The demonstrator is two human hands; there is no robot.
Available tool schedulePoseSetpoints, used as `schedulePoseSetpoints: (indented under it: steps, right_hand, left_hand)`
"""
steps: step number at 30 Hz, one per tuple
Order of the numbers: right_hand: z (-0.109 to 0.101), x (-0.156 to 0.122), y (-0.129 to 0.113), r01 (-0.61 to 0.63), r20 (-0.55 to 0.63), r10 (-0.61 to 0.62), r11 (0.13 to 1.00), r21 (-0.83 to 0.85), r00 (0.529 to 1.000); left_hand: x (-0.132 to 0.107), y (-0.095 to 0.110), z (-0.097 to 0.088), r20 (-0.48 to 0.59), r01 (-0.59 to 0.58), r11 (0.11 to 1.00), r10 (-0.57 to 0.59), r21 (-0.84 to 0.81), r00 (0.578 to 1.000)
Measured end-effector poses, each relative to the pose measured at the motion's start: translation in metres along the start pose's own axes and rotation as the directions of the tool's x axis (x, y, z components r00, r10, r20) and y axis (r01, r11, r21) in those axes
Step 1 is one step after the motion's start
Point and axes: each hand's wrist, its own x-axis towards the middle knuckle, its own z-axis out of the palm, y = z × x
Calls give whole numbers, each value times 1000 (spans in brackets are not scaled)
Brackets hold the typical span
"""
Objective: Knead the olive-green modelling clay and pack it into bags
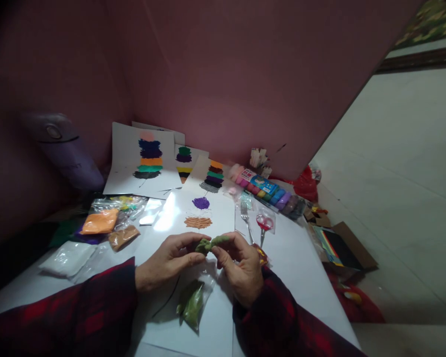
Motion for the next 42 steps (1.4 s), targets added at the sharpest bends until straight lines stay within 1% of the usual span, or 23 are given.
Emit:
schedulePoseSetpoints:
  steps: [2,4,8,10,13,17,20,22,24,26,29,34,39,42]
  right_hand:
    - [0,0,2,17,-2,-17,1000,-12,1000]
    - [-1,-1,4,65,4,-64,997,-33,998]
    - [-3,-4,7,171,81,-165,982,-77,983]
    - [-3,-5,5,199,107,-188,975,-102,976]
    - [-2,-6,0,210,137,-190,965,-156,972]
    - [-3,-7,-1,171,164,-141,968,-185,976]
    - [-3,-7,1,112,184,-79,977,-179,980]
    - [-2,-8,2,45,159,-23,989,-140,987]
    - [0,-9,1,-18,102,26,997,-78,994]
    - [1,-9,-1,-50,61,53,998,-46,997]
    - [1,-7,-3,-59,72,64,996,-64,995]
    - [-2,-4,0,-34,91,38,998,-49,995]
    - [-2,-5,2,-31,97,38,996,-78,995]
    - [-1,-5,1,-48,92,55,996,-77,994]
  left_hand:
    - [0,-1,1,1,10,1000,-10,-4,1000]
    - [1,-1,1,3,16,1000,-16,-11,1000]
    - [0,-2,2,-6,37,999,-37,-33,999]
    - [0,-1,1,-13,50,999,-51,-20,999]
    - [0,1,1,-26,66,998,-66,16,997]
    - [0,1,2,-50,59,997,-57,43,997]
    - [-1,1,2,-53,30,998,-27,54,998]
    - [-1,1,1,-50,-1,998,4,64,999]
    - [-1,1,1,-45,-34,996,38,83,998]
    - [-1,2,1,-36,-52,995,56,89,998]
    - [0,2,2,-43,-34,998,36,45,998]
    - [1,1,2,-39,38,992,-43,-122,998]
    - [0,3,3,-44,56,993,-61,-108,997]
    - [0,4,2,-39,38,994,-42,-104,998]
